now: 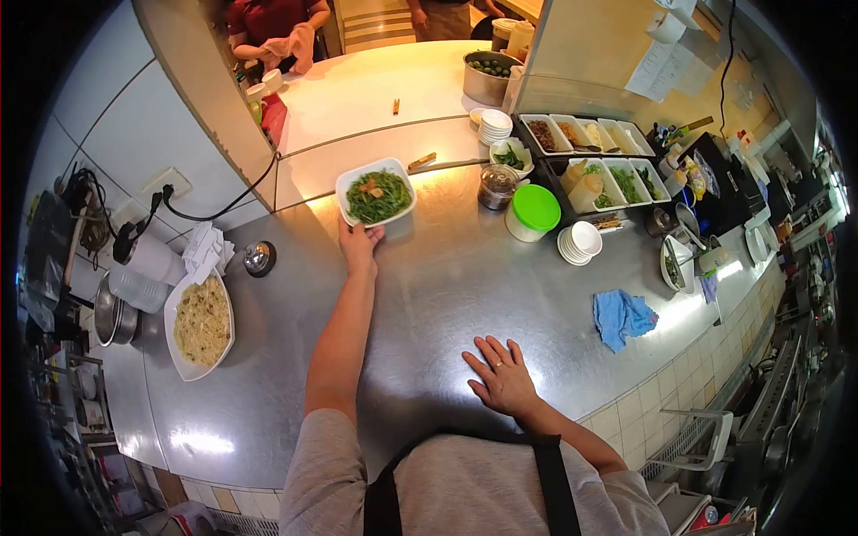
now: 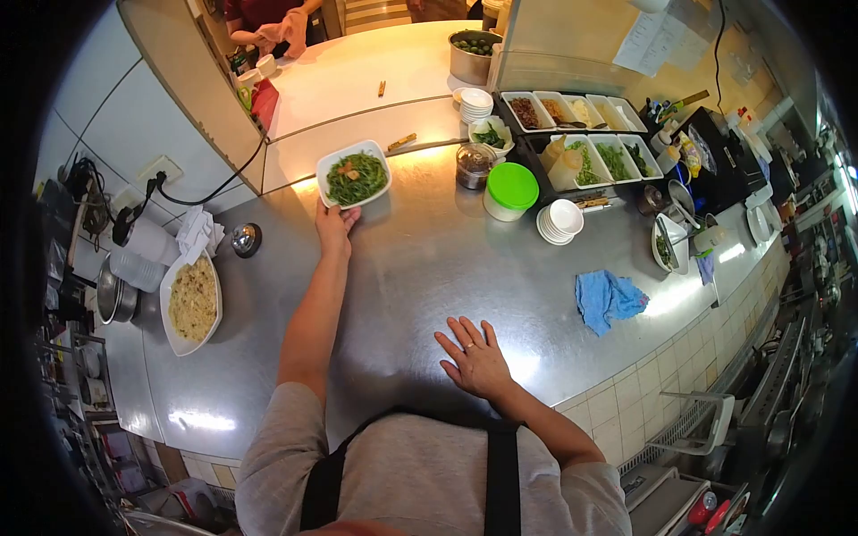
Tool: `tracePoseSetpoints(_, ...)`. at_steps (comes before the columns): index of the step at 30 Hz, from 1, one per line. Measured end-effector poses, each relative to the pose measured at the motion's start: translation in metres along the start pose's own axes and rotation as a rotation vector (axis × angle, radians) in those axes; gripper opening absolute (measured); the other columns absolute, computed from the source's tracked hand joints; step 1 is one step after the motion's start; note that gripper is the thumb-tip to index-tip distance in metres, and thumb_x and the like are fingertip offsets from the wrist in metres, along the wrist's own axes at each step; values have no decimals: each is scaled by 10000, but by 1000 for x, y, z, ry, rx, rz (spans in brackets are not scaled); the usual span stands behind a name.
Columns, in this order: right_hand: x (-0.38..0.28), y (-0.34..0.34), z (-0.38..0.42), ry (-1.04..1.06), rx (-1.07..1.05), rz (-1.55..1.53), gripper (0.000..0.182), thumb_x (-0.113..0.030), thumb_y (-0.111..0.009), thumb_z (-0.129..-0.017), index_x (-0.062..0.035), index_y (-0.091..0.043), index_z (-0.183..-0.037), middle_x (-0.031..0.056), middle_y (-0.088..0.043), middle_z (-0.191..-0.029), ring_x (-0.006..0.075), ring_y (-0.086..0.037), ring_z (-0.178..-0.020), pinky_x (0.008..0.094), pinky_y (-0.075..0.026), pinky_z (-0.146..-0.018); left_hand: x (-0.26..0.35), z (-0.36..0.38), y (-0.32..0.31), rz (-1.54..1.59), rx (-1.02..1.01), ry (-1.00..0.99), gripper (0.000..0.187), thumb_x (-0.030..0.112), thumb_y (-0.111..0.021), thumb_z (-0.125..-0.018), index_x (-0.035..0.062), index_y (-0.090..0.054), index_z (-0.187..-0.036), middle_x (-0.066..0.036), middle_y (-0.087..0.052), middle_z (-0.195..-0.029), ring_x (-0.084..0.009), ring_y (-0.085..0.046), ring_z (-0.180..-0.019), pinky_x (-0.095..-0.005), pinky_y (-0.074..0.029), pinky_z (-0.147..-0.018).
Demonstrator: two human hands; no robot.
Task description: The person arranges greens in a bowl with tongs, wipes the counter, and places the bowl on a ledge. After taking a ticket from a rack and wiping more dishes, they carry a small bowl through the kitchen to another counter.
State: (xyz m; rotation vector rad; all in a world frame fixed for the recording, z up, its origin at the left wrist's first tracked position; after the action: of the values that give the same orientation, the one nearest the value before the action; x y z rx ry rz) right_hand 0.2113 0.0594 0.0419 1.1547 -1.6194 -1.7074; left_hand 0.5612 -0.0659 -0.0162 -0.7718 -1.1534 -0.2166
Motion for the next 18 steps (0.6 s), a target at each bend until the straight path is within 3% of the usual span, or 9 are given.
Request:
tracePoseSetpoints(3, 2, 0, 1, -3, -15, -19, 496, -369, -545, -901, -168, -467, -1347, 136, -363, -1438, 301, -330, -1331, 537, -240, -1064, 3, -46, 5, -58, 45, -65, 433, 21, -391, -943, 130, -371, -1362, -87, -562, -1068, -161, -597, -709, -267, -525, -634)
tracePoseSetpoints(6, 3, 2, 1, 0, 2, -27, 500, -364, -560, -888, -169, -474, -1339, 135, -379, -1427, 302, -343, -1322, 534, -247, -1060, 4, -86, 5, -161, 1, 21, 407, 38, -416, -952, 115, -384, -1349, -68, -558, -1079, -151, -576, -781, -264, -509, -684)
tracePoseSetpoints(9, 3, 4, 1, 3, 22, -34, 510, -351, -587, -866, -171, -482, -1332, 134, -390, -1420, 303, -359, -1309, 526, -254, -1054, 12, -101, -8, 22, -184, -8, 436, 48, -433, -957, 89, -358, -1384, -59, -558, -1116, -158, -566, -917, -270, -493, -781)
tracePoseSetpoints(10, 4, 4, 1, 2, 22, -38, 509, -351, -586, -866, -170, -482, -1331, 135, -392, -1419, 303, -360, -1309, 525, -254, -1055, 10, -104, -3, 57, -142, -5, 508, 55, -437, -957, 71, -281, -1440, -71, -553, -1167, -179, -537, -1035, -290, -467, -861)
tracePoseSetpoints(13, 5, 4, 0, -1, 16, -52, 504, -350, -584, -869, -169, -485, -1329, 136, -396, -1419, 303, -362, -1308, 525, -251, -1057, -10, -109, 11, -24, -52, -88, 505, 80, -470, -953, 44, -318, -1433, -72, -565, -1174, -196, -568, -987, -299, -473, -855)
tracePoseSetpoints(16, 7, 2, 0, -3, 4, -63, 495, -363, -567, -885, -170, -482, -1332, 133, -398, -1419, 299, -357, -1318, 532, -249, -1059, 0, -77, -9, -436, -171, -345, 347, 98, -524, -933, 19, -532, -1271, -68, -606, -1120, -174, -607, -942, -288, -480, -841)
tracePoseSetpoints(18, 8, 2, 0, -7, 0, -70, 491, -369, -561, -891, -169, -482, -1333, 132, -400, -1418, 296, -355, -1322, 535, -247, -1060, 9, -46, -27, -695, -212, -466, 275, 101, -549, -916, 17, -603, -1172, -72, -625, -1078, -166, -613, -919, -271, -480, -828)
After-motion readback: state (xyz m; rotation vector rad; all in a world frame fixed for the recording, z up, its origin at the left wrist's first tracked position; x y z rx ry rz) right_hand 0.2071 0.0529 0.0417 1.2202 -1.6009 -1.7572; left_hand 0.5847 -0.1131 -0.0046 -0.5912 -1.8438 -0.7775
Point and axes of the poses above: each hand's wrist, its own z-axis away from the middle knuckle, its own y-axis out of the back of the hand, x = y × z, the point moved 10 cm from there along -z, towards the middle knuckle
